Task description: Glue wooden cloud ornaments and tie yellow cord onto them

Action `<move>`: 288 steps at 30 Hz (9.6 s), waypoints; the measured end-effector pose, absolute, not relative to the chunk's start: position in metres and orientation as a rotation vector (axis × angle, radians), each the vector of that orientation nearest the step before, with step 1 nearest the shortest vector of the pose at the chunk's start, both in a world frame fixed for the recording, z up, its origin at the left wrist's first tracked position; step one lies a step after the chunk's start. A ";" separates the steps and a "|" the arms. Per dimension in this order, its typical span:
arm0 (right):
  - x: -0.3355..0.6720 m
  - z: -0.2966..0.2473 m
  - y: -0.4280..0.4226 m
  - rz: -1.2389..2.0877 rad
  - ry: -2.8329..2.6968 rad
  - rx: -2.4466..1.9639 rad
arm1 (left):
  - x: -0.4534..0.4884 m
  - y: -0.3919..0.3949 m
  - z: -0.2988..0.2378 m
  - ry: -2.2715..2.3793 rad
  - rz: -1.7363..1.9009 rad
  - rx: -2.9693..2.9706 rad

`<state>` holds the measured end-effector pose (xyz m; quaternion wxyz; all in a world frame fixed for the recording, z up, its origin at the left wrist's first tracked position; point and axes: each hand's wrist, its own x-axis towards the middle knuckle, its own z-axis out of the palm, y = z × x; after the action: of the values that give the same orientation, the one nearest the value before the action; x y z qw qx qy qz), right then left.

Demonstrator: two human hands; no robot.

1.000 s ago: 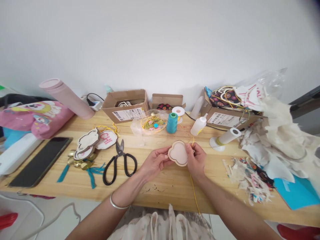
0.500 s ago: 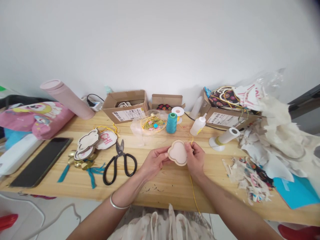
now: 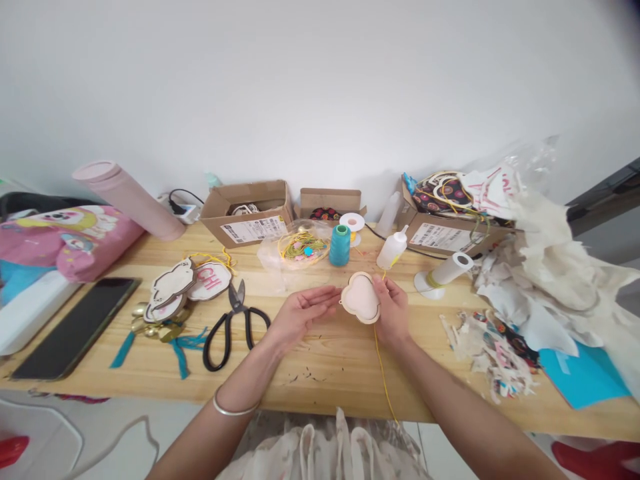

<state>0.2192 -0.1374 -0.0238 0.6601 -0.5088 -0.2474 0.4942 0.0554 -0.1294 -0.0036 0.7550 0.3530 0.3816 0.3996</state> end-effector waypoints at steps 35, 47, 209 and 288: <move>0.224 -0.022 -0.143 1.248 -1.109 -1.100 | 0.060 -0.133 -0.006 0.857 0.850 0.820; 0.232 -0.015 -0.140 1.427 -1.070 -1.111 | 0.057 -0.133 -0.012 0.856 0.885 0.806; 0.223 -0.019 -0.150 1.073 -1.616 -1.204 | 0.058 -0.131 -0.015 1.056 0.809 0.938; 0.216 -0.014 -0.157 0.890 -1.629 -1.240 | 0.067 -0.140 -0.009 1.363 0.914 1.638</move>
<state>0.2156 -0.1569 -0.0139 0.4390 -0.4990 -0.6557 0.3583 0.0666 -0.1399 -0.0091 0.4001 0.6473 0.5389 0.3612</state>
